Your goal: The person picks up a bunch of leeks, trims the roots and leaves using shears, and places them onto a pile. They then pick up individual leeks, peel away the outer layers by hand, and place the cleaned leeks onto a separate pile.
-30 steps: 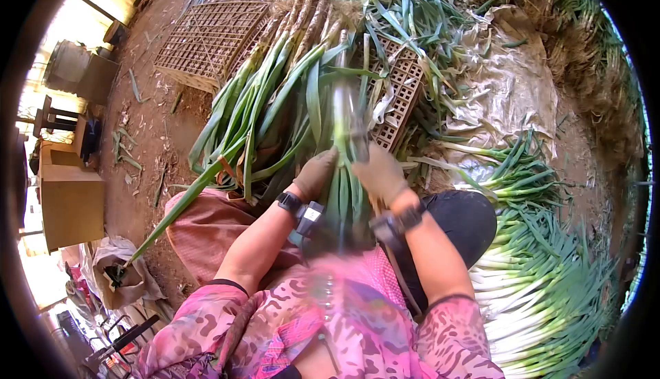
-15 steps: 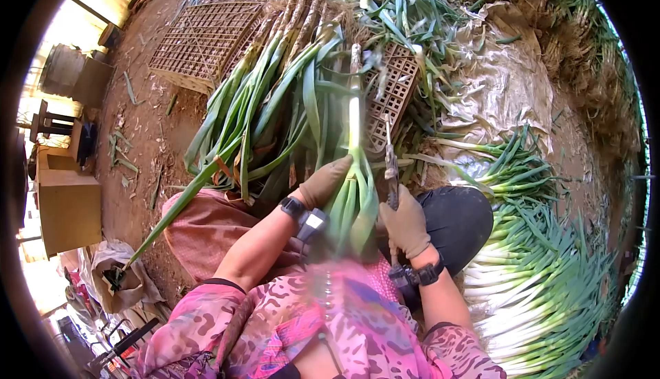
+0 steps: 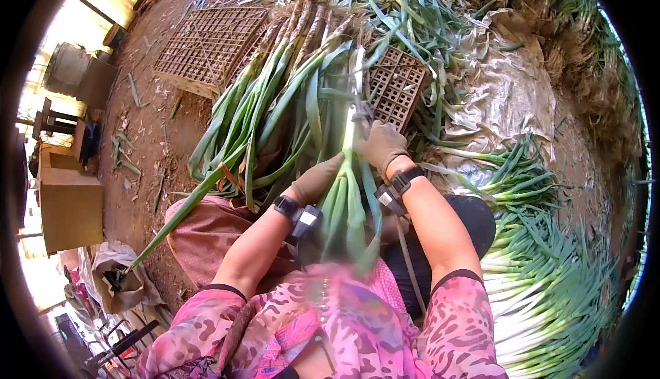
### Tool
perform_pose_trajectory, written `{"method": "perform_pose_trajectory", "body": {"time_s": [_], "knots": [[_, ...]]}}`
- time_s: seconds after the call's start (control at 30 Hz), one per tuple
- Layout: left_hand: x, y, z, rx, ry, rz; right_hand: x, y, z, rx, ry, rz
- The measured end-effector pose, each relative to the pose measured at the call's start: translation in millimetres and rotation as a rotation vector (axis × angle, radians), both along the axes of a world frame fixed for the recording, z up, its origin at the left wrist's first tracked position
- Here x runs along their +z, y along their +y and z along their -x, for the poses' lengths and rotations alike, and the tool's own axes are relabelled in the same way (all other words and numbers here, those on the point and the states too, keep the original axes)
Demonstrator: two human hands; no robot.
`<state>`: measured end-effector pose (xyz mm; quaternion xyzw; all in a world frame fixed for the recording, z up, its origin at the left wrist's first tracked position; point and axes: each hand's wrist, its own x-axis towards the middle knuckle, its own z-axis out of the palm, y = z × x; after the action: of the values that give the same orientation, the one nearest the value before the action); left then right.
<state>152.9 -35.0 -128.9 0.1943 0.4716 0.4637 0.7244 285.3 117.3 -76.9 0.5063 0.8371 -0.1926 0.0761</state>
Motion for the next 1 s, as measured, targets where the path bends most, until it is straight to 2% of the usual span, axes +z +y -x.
{"method": "perform_pose_trajectory", "body": {"time_s": [0.03, 0.1, 0.17, 0.2, 0.23, 0.3, 0.4, 0.43, 0.47, 0.5, 0.53, 0.57, 0.63, 0.67, 0.73, 0.83, 0.87, 0.9, 0.97, 1.0], "knots": [[3, -1, 1, 0.027, -0.181, 0.05, 0, 1, -3, -0.052, 0.036, 0.034], [8, -1, 2, 0.081, -0.266, 0.037, 1, 0, -14, -0.162, 0.106, 0.097], [4, -6, 10, 0.078, -0.426, 0.048, 11, -20, -29, -0.129, 0.131, 0.153], [-1, -5, 12, 0.075, -0.65, 0.077, 3, -38, -43, -0.064, 0.197, 0.18], [7, -2, 9, 0.117, -0.593, 0.121, -5, -53, -55, 0.002, 0.262, 0.206], [34, 5, -2, 0.203, -0.477, 0.204, 18, -68, -65, -0.064, 0.208, 0.279], [25, 5, -14, -0.118, -0.003, 0.01, 27, -58, -71, -0.26, 0.23, 0.244], [48, 6, -29, -0.182, 0.146, 0.002, 27, -45, -72, -0.337, 0.256, 0.203], [34, 3, -41, -0.171, 0.252, -0.113, 21, -37, -71, -0.348, 0.321, 0.155], [18, 2, -50, -0.157, 0.359, -0.228, 15, -32, -67, -0.299, 0.273, 0.13], [18, 3, -53, -0.151, 0.301, -0.154, 15, -29, -60, -0.251, 0.224, 0.101], [17, 6, -50, -0.308, 0.543, -0.138, 16, -27, -55, -0.206, 0.174, 0.072], [19, 22, -33, -0.622, 1.027, -0.098, 12, -30, -46, -0.16, 0.113, 0.2], [48, 31, -20, -0.739, 1.192, -0.054, 14, -34, -43, -0.15, 0.11, 0.168], [55, 50, 11, -0.354, 1.351, -0.185, 24, -46, -33, -0.147, 0.135, 0.136], [128, 84, 52, -0.038, 1.868, -0.265, 19, -62, -31, 0.034, 0.181, 0.167], [97, 114, 86, -0.04, 1.912, -0.113, 4, -63, -31, 0.113, 0.183, 0.139], [80, 126, 100, -0.005, 1.896, -0.03, 3, -61, -30, 0.078, 0.124, 0.14], [41, 143, 131, -0.202, 1.858, 0.183, 1, -58, -25, 0.013, 0.006, 0.146], [43, 145, 129, -0.245, 1.783, 0.181, 0, -52, -27, -0.093, 0.008, 0.155]]}}
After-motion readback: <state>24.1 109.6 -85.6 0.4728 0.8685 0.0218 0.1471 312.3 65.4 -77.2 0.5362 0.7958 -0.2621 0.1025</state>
